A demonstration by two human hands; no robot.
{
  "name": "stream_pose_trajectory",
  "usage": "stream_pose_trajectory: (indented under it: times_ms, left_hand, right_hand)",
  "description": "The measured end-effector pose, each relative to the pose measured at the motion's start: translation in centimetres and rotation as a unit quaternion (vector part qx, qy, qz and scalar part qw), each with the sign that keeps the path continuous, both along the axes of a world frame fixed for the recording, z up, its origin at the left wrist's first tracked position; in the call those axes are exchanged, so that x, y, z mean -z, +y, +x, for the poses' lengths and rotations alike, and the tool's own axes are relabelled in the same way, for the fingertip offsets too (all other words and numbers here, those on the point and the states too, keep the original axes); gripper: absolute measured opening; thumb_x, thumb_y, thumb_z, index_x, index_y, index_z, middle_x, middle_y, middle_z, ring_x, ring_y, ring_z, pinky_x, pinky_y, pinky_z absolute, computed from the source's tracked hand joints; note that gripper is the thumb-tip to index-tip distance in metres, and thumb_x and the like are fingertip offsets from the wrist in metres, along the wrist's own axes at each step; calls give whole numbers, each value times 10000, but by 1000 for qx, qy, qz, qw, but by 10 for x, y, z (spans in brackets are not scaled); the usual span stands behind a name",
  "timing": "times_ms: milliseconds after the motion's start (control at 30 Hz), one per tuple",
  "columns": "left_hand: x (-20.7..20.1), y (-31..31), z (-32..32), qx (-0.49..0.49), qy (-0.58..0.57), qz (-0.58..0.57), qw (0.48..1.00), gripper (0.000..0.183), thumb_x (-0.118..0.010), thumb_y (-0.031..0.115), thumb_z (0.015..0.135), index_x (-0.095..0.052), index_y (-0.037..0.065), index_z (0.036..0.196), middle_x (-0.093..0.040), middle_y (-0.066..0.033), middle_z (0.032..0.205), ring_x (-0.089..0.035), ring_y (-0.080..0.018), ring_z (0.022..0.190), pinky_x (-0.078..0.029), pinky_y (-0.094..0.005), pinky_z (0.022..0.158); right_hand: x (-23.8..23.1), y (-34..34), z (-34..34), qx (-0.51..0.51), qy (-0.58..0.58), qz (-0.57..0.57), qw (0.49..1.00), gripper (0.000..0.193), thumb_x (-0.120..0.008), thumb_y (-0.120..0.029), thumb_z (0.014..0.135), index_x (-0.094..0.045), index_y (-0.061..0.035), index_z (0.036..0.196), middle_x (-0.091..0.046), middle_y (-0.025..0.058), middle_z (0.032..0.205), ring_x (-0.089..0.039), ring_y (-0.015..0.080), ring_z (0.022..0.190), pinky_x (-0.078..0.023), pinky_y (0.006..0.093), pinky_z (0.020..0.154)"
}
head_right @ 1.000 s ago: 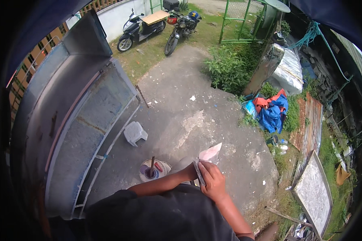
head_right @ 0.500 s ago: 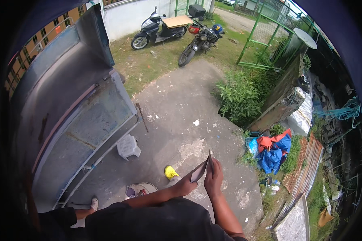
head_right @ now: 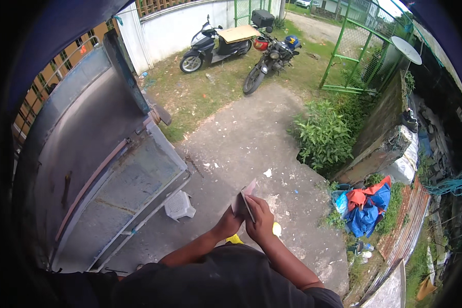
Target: The person sands the exterior surface of a blue and pink vehicle using sheets of sandpaper held in both hands, alternating between checking the surface with their fingers and sanding the area near a rear light housing.
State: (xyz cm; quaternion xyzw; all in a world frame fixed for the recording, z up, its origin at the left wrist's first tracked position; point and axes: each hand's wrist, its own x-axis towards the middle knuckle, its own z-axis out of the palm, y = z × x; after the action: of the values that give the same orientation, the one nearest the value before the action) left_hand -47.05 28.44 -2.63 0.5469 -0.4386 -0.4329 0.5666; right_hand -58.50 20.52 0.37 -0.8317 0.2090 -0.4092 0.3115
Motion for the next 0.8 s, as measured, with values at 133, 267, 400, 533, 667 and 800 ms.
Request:
stream_pose_trajectory:
  times_ms: [133,267,400,533,667,800]
  left_hand:
    - [-13,-2,4,-47,-33,-75,996,816,-379,-128,739,-194,-20,1526,-297,-191,1548,-247,-267,1469,-206,-351,1188]
    - [16,-7,41,-67,-46,-52,995,766,-372,-132,766,-222,-23,1509,-300,-197,1541,-271,-276,1456,-219,-377,1183]
    - [-19,-22,23,-94,-52,-73,992,750,-408,-122,787,-252,-1,1510,-368,-186,1503,-325,-265,1429,-257,-374,1162]
    - [25,-29,65,-24,-100,6,995,625,-508,-18,887,-303,-7,1477,-422,-163,1457,-385,-253,1383,-317,-364,1128]
    - [-9,-41,30,-31,-12,10,999,652,-532,-27,865,-308,-11,1478,-438,-125,1436,-407,-240,1363,-331,-351,1119]
    - [40,-40,55,20,-55,-15,998,627,-495,-40,832,-343,-13,1440,-459,-144,1405,-423,-252,1346,-329,-361,1114]
  right_hand:
    - [4,-28,17,-1,-11,54,999,345,-635,-35,854,-605,-23,1198,-637,179,1154,-625,364,1043,-505,403,894]
    - [-28,-10,36,-99,-7,-43,994,368,-654,-57,843,-601,-36,1206,-645,160,1140,-636,355,1017,-527,407,848]
    - [-2,-54,47,-22,-21,69,997,350,-631,-45,854,-602,-30,1203,-642,162,1141,-631,367,1013,-525,399,845]
    - [-28,-26,47,-126,5,-66,990,401,-657,-61,824,-598,-54,1221,-645,149,1144,-637,344,1018,-534,414,842]
    - [3,-69,40,27,-8,-22,999,371,-650,-80,841,-600,-55,1208,-655,142,1127,-634,360,1004,-535,414,835]
    - [-36,-25,33,-108,23,-86,990,320,-632,-9,855,-614,-19,1174,-655,159,1117,-646,343,994,-527,388,844]
